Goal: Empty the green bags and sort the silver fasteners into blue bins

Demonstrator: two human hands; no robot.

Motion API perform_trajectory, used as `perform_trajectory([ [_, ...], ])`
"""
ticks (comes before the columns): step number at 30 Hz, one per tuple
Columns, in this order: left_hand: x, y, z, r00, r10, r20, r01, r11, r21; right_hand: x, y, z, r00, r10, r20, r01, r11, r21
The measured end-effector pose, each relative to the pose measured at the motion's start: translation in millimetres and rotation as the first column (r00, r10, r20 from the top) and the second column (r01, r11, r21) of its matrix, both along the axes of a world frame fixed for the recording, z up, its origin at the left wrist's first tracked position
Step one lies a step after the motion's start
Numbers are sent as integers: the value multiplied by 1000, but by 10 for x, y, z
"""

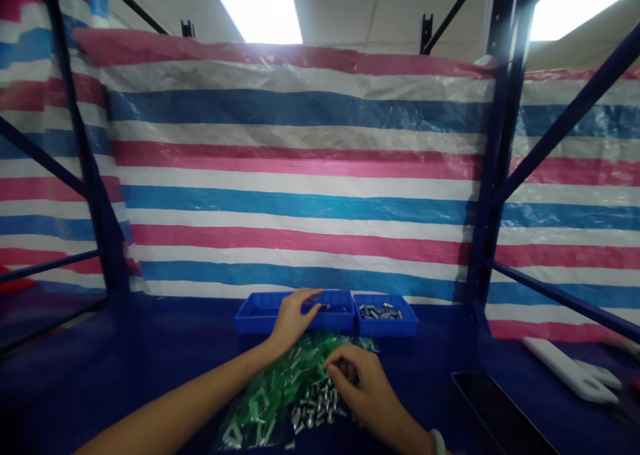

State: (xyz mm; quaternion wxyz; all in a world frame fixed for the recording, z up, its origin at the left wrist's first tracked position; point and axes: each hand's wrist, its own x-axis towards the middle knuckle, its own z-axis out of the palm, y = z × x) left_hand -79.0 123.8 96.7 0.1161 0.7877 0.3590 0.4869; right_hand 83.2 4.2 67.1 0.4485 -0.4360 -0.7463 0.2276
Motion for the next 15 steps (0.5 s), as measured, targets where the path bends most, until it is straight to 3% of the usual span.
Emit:
perform_trajectory([
  [3,-120,-323,25,999,-44,-6,44,999,-14,-3,-67,53,966,77,245,-96,993,65],
  [7,-269,-767,0,996,-81,37,82,996,-24,8,-152,76,869,110,482,-148,988,41],
  [15,-367,-1110,-160,987,-111,115,111,994,3,49,-125,29,789,117,604,-180,983,46],
])
